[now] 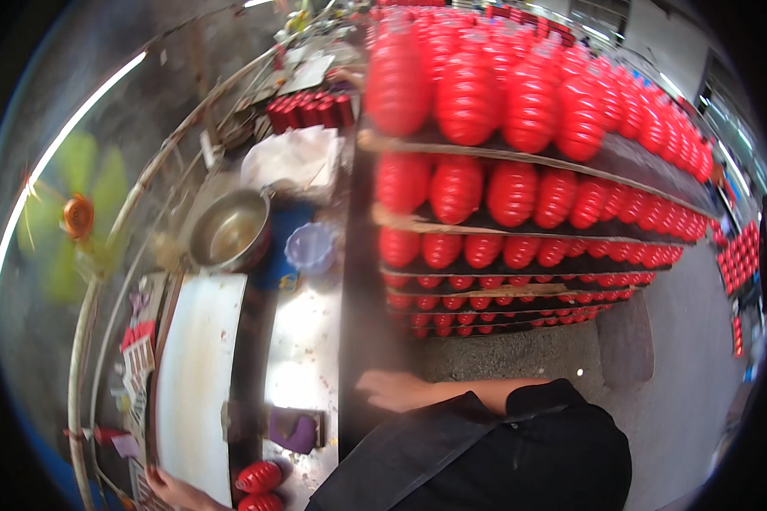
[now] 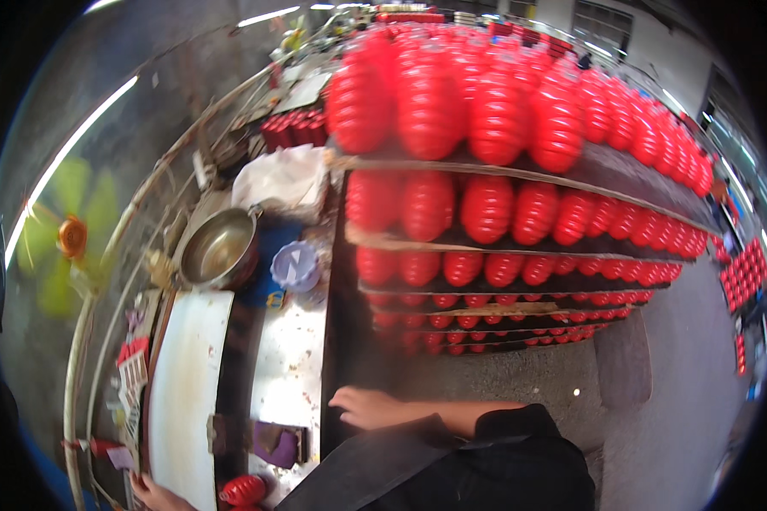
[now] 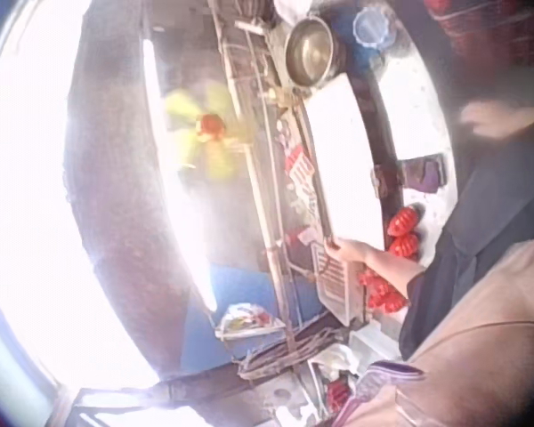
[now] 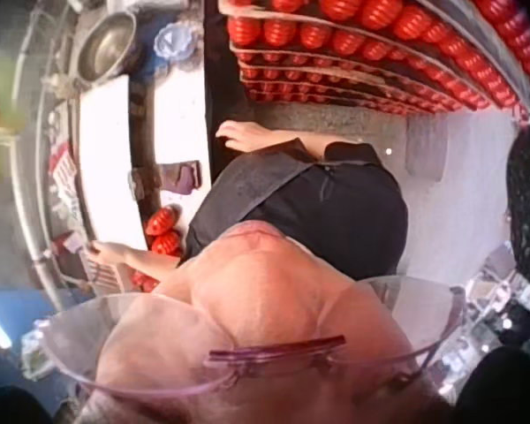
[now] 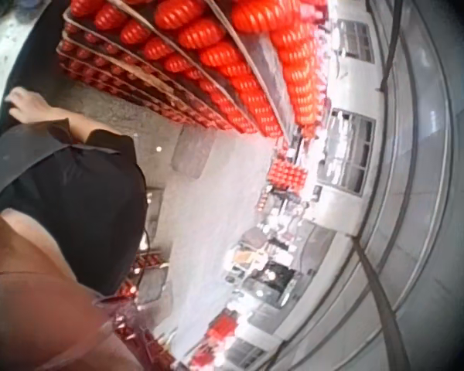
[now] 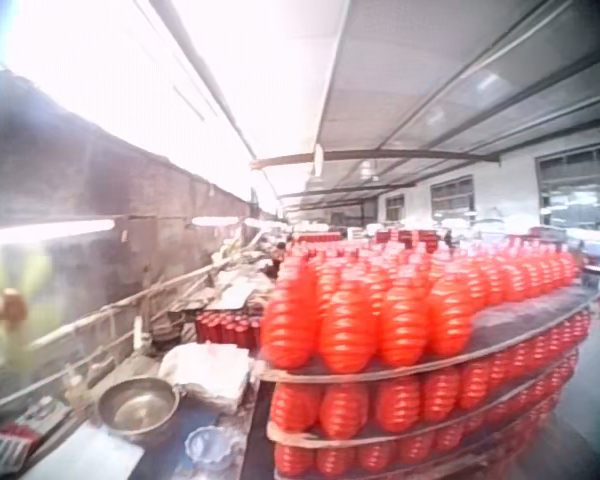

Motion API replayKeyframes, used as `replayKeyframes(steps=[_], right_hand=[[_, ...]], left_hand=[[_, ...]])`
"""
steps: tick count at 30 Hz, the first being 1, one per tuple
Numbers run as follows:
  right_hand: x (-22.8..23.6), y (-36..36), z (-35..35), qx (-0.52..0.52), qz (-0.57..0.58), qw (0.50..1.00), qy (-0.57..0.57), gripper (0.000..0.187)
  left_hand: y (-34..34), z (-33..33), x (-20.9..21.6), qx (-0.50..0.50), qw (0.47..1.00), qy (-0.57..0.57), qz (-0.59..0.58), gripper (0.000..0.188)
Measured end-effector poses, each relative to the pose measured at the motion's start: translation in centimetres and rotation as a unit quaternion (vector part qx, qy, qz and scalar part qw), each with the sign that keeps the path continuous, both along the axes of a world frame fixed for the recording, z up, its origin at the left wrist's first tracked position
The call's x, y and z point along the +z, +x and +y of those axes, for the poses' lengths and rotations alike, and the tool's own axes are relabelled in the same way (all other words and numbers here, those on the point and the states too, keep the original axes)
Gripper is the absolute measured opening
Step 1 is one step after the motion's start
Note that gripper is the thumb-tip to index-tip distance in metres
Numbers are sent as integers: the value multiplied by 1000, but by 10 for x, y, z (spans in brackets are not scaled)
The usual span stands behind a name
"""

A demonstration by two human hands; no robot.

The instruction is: The person moves a white tray, wipes a metal work surface with a cloth, and then repeatedly picks up red plastic containers from a nearby rack and places them onto the work surface. The person handles the containers one at a time and in small groups, arranging them on the surface.

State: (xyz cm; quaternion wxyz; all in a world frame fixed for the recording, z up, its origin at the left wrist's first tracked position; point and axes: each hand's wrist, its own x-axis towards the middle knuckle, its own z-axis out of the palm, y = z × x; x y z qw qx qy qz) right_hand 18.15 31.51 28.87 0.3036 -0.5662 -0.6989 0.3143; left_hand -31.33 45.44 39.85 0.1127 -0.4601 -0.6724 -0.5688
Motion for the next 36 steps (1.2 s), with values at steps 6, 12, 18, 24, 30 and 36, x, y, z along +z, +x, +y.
replayKeyframes(steps=[6, 12, 18, 24, 30, 36], right_hand=[[174, 173, -56, -284, -164, 858, 396, 34], [357, 335, -81, -471, -173, 636, 587, 36], [436, 423, -42, -352, -18, 896, 269, 32], [443, 432, -5, -349, 76, 888, 288, 25], [462, 414, -7, -338, -33, 912, 231, 41], [463, 385, 12, -235, -311, 893, 225, 44]], left_hand=[[256, 96, 130, -448, 885, 39, -120, 31], [482, 98, 262, -684, 727, 32, -50, 41], [626, 100, 341, -754, 639, -149, -11, 44], [696, 136, 339, -788, 594, -142, -76, 31], [698, 122, 356, -725, 675, -135, -24, 36], [702, 68, 357, -657, 668, 40, 348, 50]])
